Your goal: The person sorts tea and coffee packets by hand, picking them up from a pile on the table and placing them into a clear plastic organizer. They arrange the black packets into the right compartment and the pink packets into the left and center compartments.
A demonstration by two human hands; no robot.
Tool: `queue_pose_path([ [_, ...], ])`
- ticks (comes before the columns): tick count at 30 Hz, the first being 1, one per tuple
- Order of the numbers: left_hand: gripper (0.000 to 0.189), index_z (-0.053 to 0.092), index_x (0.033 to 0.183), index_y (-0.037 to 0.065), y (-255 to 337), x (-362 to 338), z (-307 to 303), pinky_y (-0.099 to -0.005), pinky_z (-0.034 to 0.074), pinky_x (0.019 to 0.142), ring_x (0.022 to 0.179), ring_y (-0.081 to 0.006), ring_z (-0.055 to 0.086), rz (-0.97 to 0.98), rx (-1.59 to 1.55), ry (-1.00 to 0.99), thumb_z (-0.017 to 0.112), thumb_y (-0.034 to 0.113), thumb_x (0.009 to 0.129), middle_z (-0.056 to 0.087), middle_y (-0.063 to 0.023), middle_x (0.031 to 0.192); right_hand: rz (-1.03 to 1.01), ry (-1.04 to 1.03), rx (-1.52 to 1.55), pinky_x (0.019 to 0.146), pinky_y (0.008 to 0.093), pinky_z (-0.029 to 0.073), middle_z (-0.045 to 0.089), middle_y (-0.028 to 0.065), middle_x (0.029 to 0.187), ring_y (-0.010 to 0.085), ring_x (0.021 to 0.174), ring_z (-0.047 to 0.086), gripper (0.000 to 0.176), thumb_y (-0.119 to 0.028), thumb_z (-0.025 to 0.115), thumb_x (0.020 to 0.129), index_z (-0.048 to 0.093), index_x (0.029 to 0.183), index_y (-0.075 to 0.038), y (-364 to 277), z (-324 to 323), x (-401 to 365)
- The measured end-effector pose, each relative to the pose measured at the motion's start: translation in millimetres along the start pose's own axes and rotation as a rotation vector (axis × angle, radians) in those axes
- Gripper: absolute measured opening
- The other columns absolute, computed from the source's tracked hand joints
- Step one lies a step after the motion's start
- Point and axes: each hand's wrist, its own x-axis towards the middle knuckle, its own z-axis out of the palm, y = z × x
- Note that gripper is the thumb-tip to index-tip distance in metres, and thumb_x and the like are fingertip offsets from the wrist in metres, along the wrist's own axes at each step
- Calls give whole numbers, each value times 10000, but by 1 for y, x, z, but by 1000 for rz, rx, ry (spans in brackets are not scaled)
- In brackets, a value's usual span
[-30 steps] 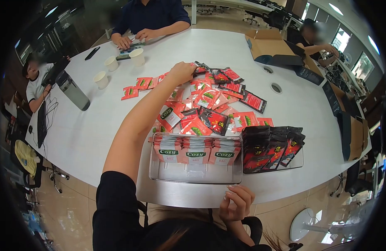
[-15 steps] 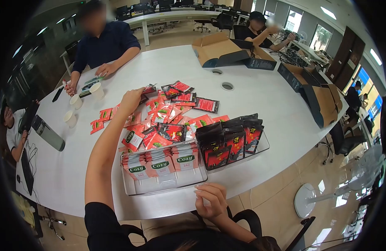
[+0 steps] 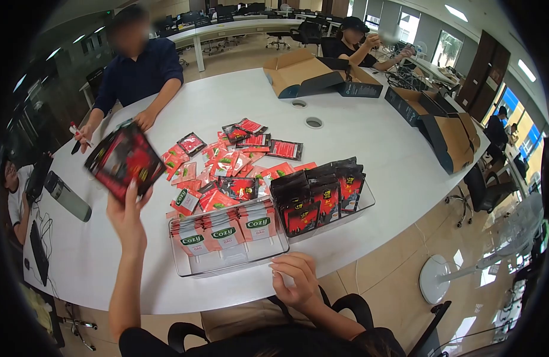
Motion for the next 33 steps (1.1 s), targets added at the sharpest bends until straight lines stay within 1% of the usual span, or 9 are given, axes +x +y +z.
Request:
queue_pose_path([
  [6, 370, 433, 1283, 0, 17, -126, -29, -339, 570, 731, 1003, -197, 609, 30, 36, 184, 538, 119, 949, 546, -115, 1236, -75, -63, 152, 797, 326, 475, 668, 64, 1029, 228, 908, 613, 334, -37, 746, 708, 635, 1019, -78, -21, -3, 11],
  [10, 363, 455, 1236, -99, 9, -182, 0, -425, 621, 667, 1004, -298, 630, 31, -62, -159, 532, 37, 908, 543, -209, 1222, -21, -111, 333, 808, 333, 473, 618, 117, 1103, 252, 943, 600, 465, -149, 818, 704, 587, 1096, -55, -39, 2, 32],
  [12, 343, 498, 1202, -120, -3, -196, 15, -417, 599, 737, 1019, -318, 633, 9, -126, -288, 556, -7, 883, 548, -220, 1227, 42, -143, 380, 806, 331, 468, 590, 150, 1088, 253, 959, 585, 498, -204, 832, 712, 554, 1091, -40, -45, 3, 43],
  [16, 369, 610, 1104, -106, -15, -196, 23, -294, 514, 818, 921, -217, 679, 157, 168, -373, 717, -3, 767, 693, -181, 965, 304, -140, 550, 744, 284, 433, 529, 68, 981, 163, 831, 509, 552, -104, 877, 636, 528, 1058, -37, -36, 4, 34],
  [20, 311, 614, 1101, -105, -7, -185, 30, -305, 512, 817, 914, -210, 668, 96, 1, -450, 679, -25, 808, 690, -161, 987, 296, -145, 458, 665, 258, 424, 550, 55, 929, 138, 752, 507, 447, -79, 886, 593, 580, 917, -56, -25, 0, 42],
  [24, 223, 628, 1065, -103, -13, -190, 26, -309, 524, 806, 914, -213, 666, -58, -128, -413, 623, -54, 847, 686, -160, 998, 315, -113, 497, 697, 255, 438, 595, 62, 906, 139, 772, 546, 328, -16, 823, 674, 610, 924, -15, -20, 5, 40],
  [26, 166, 612, 1017, -136, -19, -196, 26, -367, 573, 805, 920, -239, 659, -117, -165, -303, 591, -76, 863, 664, -183, 992, 465, -22, 532, 681, 243, 506, 632, 69, 990, 121, 838, 606, 275, 2, 680, 848, 577, 1102, 32, -18, 2, 33],
  [28, 148, 599, 994, -156, -12, -198, 30, -389, 598, 787, 893, -251, 662, -173, -272, -190, 576, -87, 865, 652, -195, 988, 715, 128, 714, 584, 249, 550, 620, 97, 1037, 138, 867, 626, 328, 1, 590, 906, 491, 1217, 27, -16, -8, 43],
  [33, 131, 596, 972, -160, -15, -196, 23, -403, 611, 754, 853, -250, 665, -184, -225, -275, 565, -78, 876, 644, -194, 986, 698, 300, 514, 524, 241, 541, 601, 115, 1064, 154, 762, 644, 380, 14, 564, 905, 435, 1261, 26, 9, -47, 69],
])
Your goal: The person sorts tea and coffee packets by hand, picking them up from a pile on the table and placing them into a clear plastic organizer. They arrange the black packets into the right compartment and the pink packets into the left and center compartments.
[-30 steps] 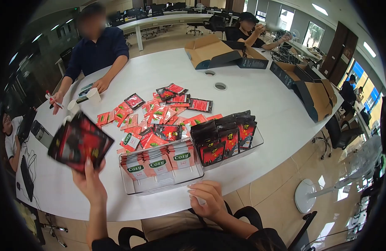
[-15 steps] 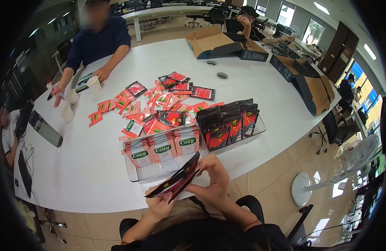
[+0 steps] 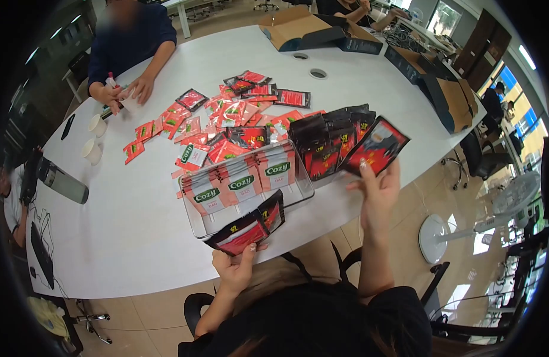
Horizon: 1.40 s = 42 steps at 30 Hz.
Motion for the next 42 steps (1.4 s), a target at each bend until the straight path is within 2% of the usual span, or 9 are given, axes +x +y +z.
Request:
queue_pose_path([
  [8, 192, 521, 1072, -135, -4, 1, -7, -415, 615, 764, 901, -240, 650, -56, -59, -22, 544, -36, 910, 622, -204, 1051, -220, 25, -620, 517, 151, 402, 663, 40, 948, 33, 746, 579, 320, -21, 722, 816, 587, 1104, 18, -21, -67, 55],
  [15, 189, 521, 1082, -127, -3, 3, -6, -408, 615, 758, 893, -237, 655, -61, -84, -10, 533, -39, 915, 628, -199, 1053, -325, 8, -591, 544, 131, 382, 694, 68, 949, 37, 791, 614, 390, -29, 727, 807, 569, 1162, 2, -38, -66, 79],
  [19, 194, 525, 1087, -128, -3, 3, -6, -405, 613, 758, 874, -238, 660, -69, -84, -19, 536, -39, 915, 633, -203, 1049, -358, -31, -686, 621, 189, 432, 699, 61, 904, 60, 773, 616, 417, -37, 722, 811, 550, 1191, -9, -39, -69, 92],
  [24, 187, 543, 1062, -137, -1, 3, -3, -399, 612, 755, 863, -234, 664, -87, -86, 10, 552, -30, 908, 640, -204, 1028, -356, -270, -767, 692, 212, 451, 688, 37, 888, 85, 756, 614, 193, -59, 720, 798, 657, 977, -20, -35, -57, 104],
  [31, 168, 576, 1026, -139, 2, 4, 0, -391, 609, 754, 829, -227, 670, -118, -83, 53, 569, -29, 899, 653, -191, 979, -178, -790, -911, 759, 278, 439, 665, 27, 825, 126, 743, 614, 192, -51, 738, 749, 645, 915, -21, -18, -42, 119],
  [35, 172, 579, 1029, -142, 1, 3, -1, -391, 606, 758, 846, -235, 668, -122, -61, 28, 568, -29, 900, 652, -193, 991, -310, -891, -1225, 826, 347, 426, 582, 19, 1184, 225, 1088, 534, 424, -71, 797, 632, 602, 1009, -60, -10, -34, 123],
  [36, 172, 580, 1029, -142, 2, 4, -1, -391, 605, 760, 852, -238, 668, -129, -66, 19, 568, -29, 900, 651, -194, 994, -329, -896, -1357, 941, 394, 422, 441, 46, 1373, 299, 1277, 401, 731, -87, 839, 523, 559, 1198, -118, -8, -32, 127],
  [39, 177, 577, 1037, -142, 2, 4, -2, -393, 603, 765, 874, -246, 665, -142, -69, -1, 566, -28, 902, 647, -200, 1005, -554, -915, -1293, 1063, 435, 379, 444, 121, 1372, 350, 1309, 380, 973, -93, 858, 510, 433, 1379, -196, -6, -20, 129],
  [42, 193, 565, 1060, -142, 2, 3, -2, -397, 601, 772, 895, -252, 663, -150, -69, -9, 563, -29, 903, 643, -205, 1017, -506, -1061, -1369, 1120, 458, 325, 414, 171, 1387, 386, 1319, 353, 1203, -145, 887, 455, 272, 1486, -221, 8, -17, 133],
])
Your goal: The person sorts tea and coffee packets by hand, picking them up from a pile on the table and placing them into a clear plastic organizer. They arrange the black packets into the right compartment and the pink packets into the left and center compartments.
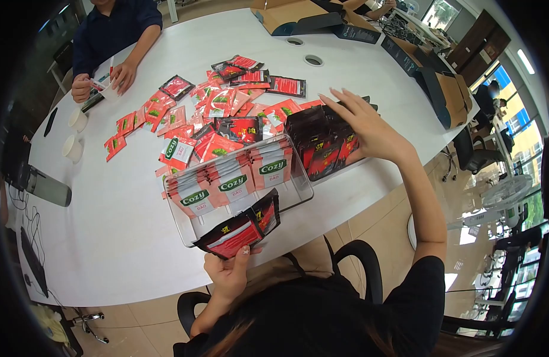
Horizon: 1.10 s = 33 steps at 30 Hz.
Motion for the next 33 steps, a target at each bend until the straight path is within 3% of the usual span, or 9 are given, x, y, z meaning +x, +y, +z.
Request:
queue_pose_path([
  [6, 221, 546, 1101, -136, 2, 1, 1, -400, 596, 789, 917, -263, 662, -4, -22, -1, 555, -31, 906, 640, -206, 1037, 1, -110, 9, 1100, 461, 332, 525, 128, 1159, 348, 1103, 478, 1189, -111, 853, 449, 273, 1486, -152, -3, -5, 10],
  [9, 216, 554, 1097, -134, 4, 2, 3, -388, 594, 788, 916, -259, 664, -4, -39, -11, 552, -38, 903, 643, -205, 1036, -7, -48, 68, 1073, 459, 348, 533, 105, 1046, 323, 993, 485, 1125, -89, 815, 472, 307, 1473, -156, -2, -3, 9],
  [15, 172, 608, 1033, -128, 6, 4, 5, -364, 592, 756, 863, -242, 677, -25, -16, 1, 566, -37, 894, 668, -191, 986, -29, -1, 50, 1027, 463, 379, 540, 104, 1106, 317, 1023, 485, 1096, -84, 822, 473, 344, 1454, -170, 0, 1, 7],
  [20, 160, 622, 1014, -120, 4, 5, 4, -345, 596, 727, 809, -224, 687, -4, 46, 4, 571, -23, 898, 686, -167, 954, -40, 40, 54, 1085, 450, 355, 511, 99, 1252, 338, 1175, 457, 1171, -98, 868, 408, 348, 1454, -183, -5, 2, 9],
  [27, 202, 559, 1099, -117, 4, 7, 1, -365, 615, 759, 913, -221, 663, -59, -31, -47, 534, -38, 916, 660, -167, 1037, -29, 13, 154, 1109, 453, 334, 444, 102, 1394, 358, 1317, 364, 1205, -98, 871, 383, 341, 1460, -204, -3, -4, 7],
  [31, 215, 531, 1120, -119, 7, 8, 2, -371, 615, 777, 942, -229, 657, -93, -78, -48, 523, -35, 922, 656, -172, 1045, 0, -18, 229, 1121, 453, 321, 408, 92, 1443, 342, 1360, 321, 970, -39, 801, 562, 398, 1431, -194, -6, -24, 2],
  [32, 219, 527, 1126, -118, 7, 8, 1, -372, 615, 778, 943, -229, 657, -89, -74, -51, 523, -33, 923, 655, -173, 1048, -5, 78, 233, 1087, 419, 355, 471, 93, 1394, 321, 1319, 388, 690, -14, 710, 710, 502, 1355, -145, -13, -28, 0],
  [33, 223, 523, 1131, -117, 7, 8, 1, -373, 615, 779, 944, -229, 656, -86, -72, -57, 523, -31, 924, 654, -174, 1051, -23, 140, 257, 1064, 409, 371, 502, 97, 1360, 313, 1288, 422, 609, -16, 686, 740, 532, 1319, -124, -21, -31, 0],
])
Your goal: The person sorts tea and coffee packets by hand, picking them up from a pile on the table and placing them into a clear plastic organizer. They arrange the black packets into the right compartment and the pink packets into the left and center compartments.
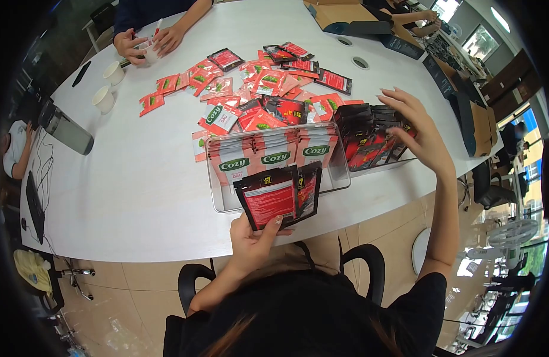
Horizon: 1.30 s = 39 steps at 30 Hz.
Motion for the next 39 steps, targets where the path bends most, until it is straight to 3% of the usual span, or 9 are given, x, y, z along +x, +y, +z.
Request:
queue_pose_path([
  [3, 212, 541, 1119, -111, -1, 1, 1, -368, 613, 776, 932, -219, 659, 4, 16, -10, 526, -35, 922, 658, -170, 1045, -88, 198, 79, 954, 368, 438, 632, 115, 1167, 273, 1111, 565, 327, -29, 635, 824, 644, 1151, -43, -32, 6, 3],
  [9, 164, 609, 1042, -101, -5, -5, -5, -371, 594, 796, 870, -218, 677, 25, 231, -140, 562, -11, 913, 678, -142, 990, -306, -128, 495, 816, 350, 471, 654, 66, 1056, 259, 935, 595, 500, -42, 757, 714, 632, 1196, -81, -93, 55, -1],
  [15, 426, 432, 1277, -114, -13, -9, -4, -404, 608, 743, 1054, -345, 620, 108, 92, -26, 519, 156, 960, 568, -268, 1208, -205, -15, 506, 695, 329, 485, 678, 70, 897, 241, 762, 616, 364, 22, 727, 726, 685, 1077, -65, -96, 44, -8],
  [21, 429, 430, 1289, -113, -8, -4, -2, -382, 597, 744, 1059, -344, 626, 64, 92, -50, 492, 171, 973, 584, -273, 1203, 74, 568, 254, 751, 254, 498, 690, 99, 912, 146, 807, 656, 224, 59, 673, 781, 663, 1003, 31, -44, -9, -39],
  [26, 339, 428, 1273, -128, -4, 0, -3, -400, 551, 887, 1128, -344, 587, 47, 29, -158, 458, 2, 961, 564, -259, 1223, 229, 279, 162, 736, 253, 476, 682, 74, 877, 123, 762, 625, 201, -31, 673, 823, 632, 1007, 41, 20, -8, -49],
  [30, 322, 458, 1246, -142, -2, 0, 1, -392, 551, 884, 1101, -321, 605, 47, 24, -107, 469, -8, 953, 596, -248, 1184, 145, -6, 136, 838, 314, 445, 641, 67, 1000, 200, 992, 571, 263, -55, 753, 709, 650, 948, -21, 28, 9, -39],
  [31, 308, 477, 1229, -141, -1, 0, 3, -388, 552, 881, 1085, -313, 614, 38, 22, -90, 471, -10, 950, 606, -245, 1167, 98, -8, 84, 889, 345, 444, 560, 82, 1197, 249, 1099, 515, 474, -77, 823, 606, 620, 1035, -66, 32, 16, -36],
  [34, 304, 486, 1219, -128, -1, 0, 2, -385, 563, 848, 1057, -312, 629, 24, 61, -86, 469, 24, 956, 621, -243, 1140, 111, 100, -73, 992, 403, 422, 455, 98, 1347, 315, 1215, 452, 771, -67, 846, 531, 544, 1238, -130, 18, 17, -22],
  [39, 232, 595, 1109, -127, 5, 4, 8, -332, 546, 845, 960, -236, 668, -35, 74, -40, 512, -23, 919, 679, -202, 1040, 61, -84, -222, 1070, 436, 385, 430, 109, 1367, 348, 1274, 398, 1171, -118, 881, 406, 354, 1447, -214, 22, 19, -8],
])
